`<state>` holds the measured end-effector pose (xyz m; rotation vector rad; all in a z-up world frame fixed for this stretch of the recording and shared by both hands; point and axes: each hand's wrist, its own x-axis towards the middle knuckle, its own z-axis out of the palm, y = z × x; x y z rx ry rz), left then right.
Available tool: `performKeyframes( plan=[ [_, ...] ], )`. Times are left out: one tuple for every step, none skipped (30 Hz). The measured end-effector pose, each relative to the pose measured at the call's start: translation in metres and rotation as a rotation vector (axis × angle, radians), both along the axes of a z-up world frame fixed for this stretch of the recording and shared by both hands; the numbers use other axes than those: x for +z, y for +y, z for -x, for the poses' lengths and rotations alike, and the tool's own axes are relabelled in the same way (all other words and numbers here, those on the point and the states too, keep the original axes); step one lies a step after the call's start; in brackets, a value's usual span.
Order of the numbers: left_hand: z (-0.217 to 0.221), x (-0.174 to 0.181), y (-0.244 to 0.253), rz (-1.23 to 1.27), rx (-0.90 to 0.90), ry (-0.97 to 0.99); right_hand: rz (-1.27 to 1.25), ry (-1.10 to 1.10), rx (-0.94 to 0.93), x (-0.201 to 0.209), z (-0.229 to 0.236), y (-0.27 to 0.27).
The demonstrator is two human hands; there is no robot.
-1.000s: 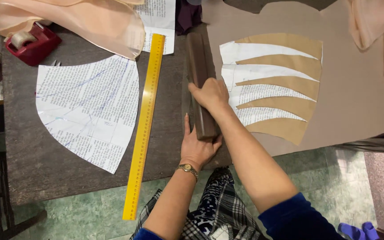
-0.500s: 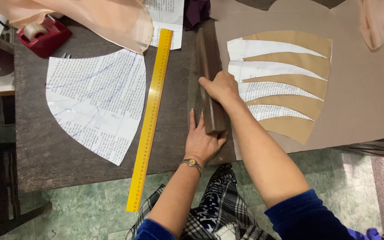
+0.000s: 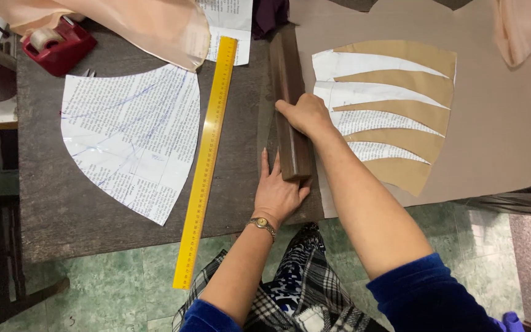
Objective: The person arranges a piece of light-colored fabric on a table and places a pattern piece on top. They use a ruler and a curved template to align the pattern, then smooth the fabric and pattern with their hands to prepare for cutting.
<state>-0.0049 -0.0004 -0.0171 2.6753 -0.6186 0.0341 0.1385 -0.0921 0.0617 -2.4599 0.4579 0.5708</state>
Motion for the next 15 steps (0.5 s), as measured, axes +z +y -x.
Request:
performKeyframes(
  plan=[
    [0.000, -0.003, 0.000, 0.011, 0.005, -0.043, -0.004, -0.009, 0.005, -0.001, 0.000, 0.000],
    [0.001, -0.005, 0.000, 0.011, 0.005, -0.041, -0.004, -0.007, 0.005, -0.002, 0.000, -0.002],
    [0.001, -0.008, 0.000, 0.021, 0.003, -0.068, -0.013, -0.019, 0.009, -0.002, -0.001, -0.003],
    [0.002, -0.010, -0.001, 0.032, 0.001, -0.095, -0.023, -0.030, 0.013, -0.003, -0.001, -0.004],
    [0.002, -0.012, -0.001, 0.032, 0.000, -0.094, -0.023, -0.029, 0.012, -0.006, -0.003, -0.006],
    [0.003, -0.015, -0.001, 0.036, -0.002, -0.108, -0.011, -0.014, 0.023, -0.009, -0.005, -0.007],
    [0.002, -0.017, -0.001, 0.039, -0.003, -0.122, 0.001, 0.000, 0.035, -0.011, -0.007, -0.009],
    [0.004, -0.035, -0.004, 0.039, -0.004, -0.122, 0.001, 0.000, 0.035, -0.007, -0.005, -0.008],
    [0.006, -0.053, -0.006, 0.041, -0.007, -0.143, -0.020, -0.006, 0.028, -0.002, -0.003, -0.007],
    [0.008, -0.071, -0.009, 0.042, -0.010, -0.163, -0.041, -0.012, 0.021, 0.003, -0.001, -0.006],
    [0.008, -0.070, -0.009, 0.042, -0.009, -0.163, -0.041, -0.012, 0.022, 0.004, -0.001, -0.007],
    [0.007, -0.069, -0.009, 0.066, -0.011, -0.207, -0.040, 0.000, 0.033, 0.005, -0.002, -0.008],
    [0.007, -0.068, -0.009, 0.091, -0.013, -0.251, -0.039, 0.011, 0.043, 0.006, -0.002, -0.008],
    [0.009, -0.063, -0.008, 0.091, -0.012, -0.252, -0.039, 0.011, 0.043, 0.013, 0.002, -0.006],
    [0.009, -0.058, -0.007, 0.115, -0.014, -0.291, -0.030, 0.021, 0.045, 0.020, 0.004, -0.004]
  ],
)
